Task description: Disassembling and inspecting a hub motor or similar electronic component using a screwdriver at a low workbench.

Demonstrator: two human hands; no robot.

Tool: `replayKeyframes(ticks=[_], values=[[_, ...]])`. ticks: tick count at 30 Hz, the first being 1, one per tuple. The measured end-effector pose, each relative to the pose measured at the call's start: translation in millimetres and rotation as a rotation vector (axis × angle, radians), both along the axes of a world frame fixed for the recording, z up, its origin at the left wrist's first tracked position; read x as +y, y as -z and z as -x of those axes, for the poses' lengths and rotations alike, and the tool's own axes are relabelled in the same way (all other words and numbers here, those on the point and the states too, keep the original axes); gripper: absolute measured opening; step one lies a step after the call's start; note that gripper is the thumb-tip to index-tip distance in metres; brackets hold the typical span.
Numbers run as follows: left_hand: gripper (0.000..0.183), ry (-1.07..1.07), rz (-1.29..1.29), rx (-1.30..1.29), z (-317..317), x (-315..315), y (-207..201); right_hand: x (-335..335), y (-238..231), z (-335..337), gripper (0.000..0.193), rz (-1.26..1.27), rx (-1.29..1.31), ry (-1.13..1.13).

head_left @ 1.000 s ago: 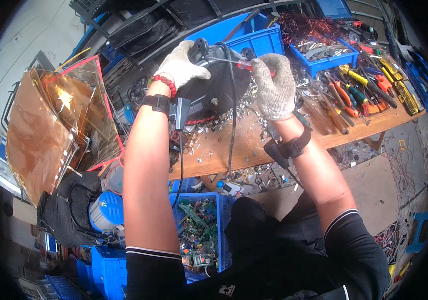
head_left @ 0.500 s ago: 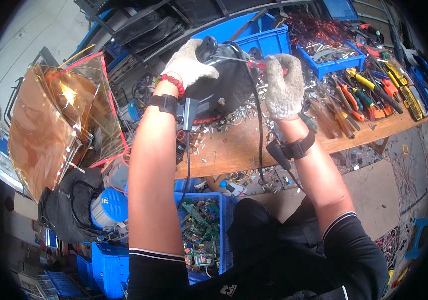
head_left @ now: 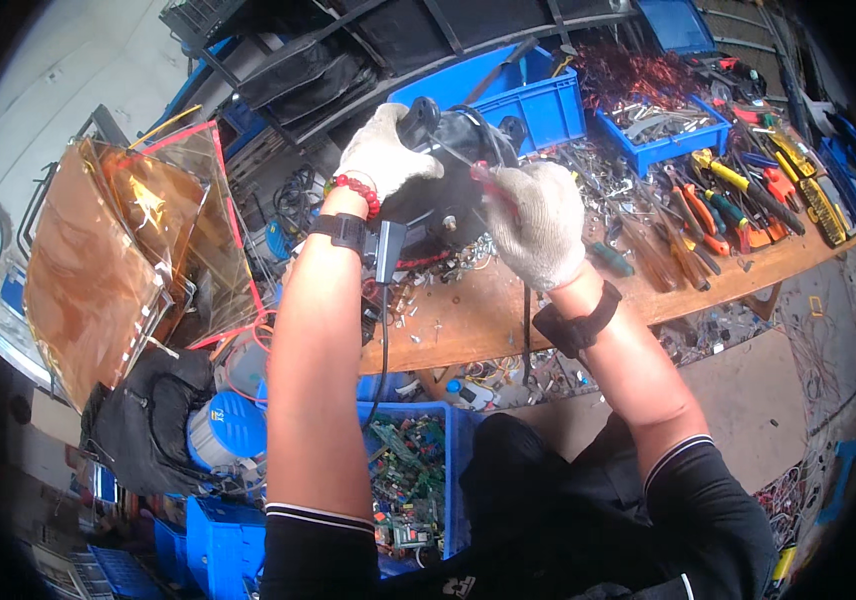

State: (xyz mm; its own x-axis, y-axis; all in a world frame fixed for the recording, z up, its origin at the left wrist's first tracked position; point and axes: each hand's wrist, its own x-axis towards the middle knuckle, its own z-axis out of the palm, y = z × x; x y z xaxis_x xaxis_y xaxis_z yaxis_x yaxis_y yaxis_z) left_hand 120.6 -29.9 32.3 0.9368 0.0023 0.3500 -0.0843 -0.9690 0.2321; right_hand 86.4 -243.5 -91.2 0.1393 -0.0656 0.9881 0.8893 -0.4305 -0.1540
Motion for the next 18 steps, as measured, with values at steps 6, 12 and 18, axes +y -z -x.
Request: replayKeyframes(ticks=[6,12,18], values=[[0.107,0.015,-0.003,-0.002,-2.3,3.8,-0.2,-2.5,7.2,8.5,0.04,0.044,0.084,-0.015],[0.108,0.01,0.007,0.028,-1.7,0.9,-3.7,3.9,7.5,-2.8,0.033,-0.025,0.084,0.044],[0.108,0.017,0.019,0.029,-5.1,5.1,-2.8,2.0,8.3,6.7,0.036,-0.015,0.128,0.005]])
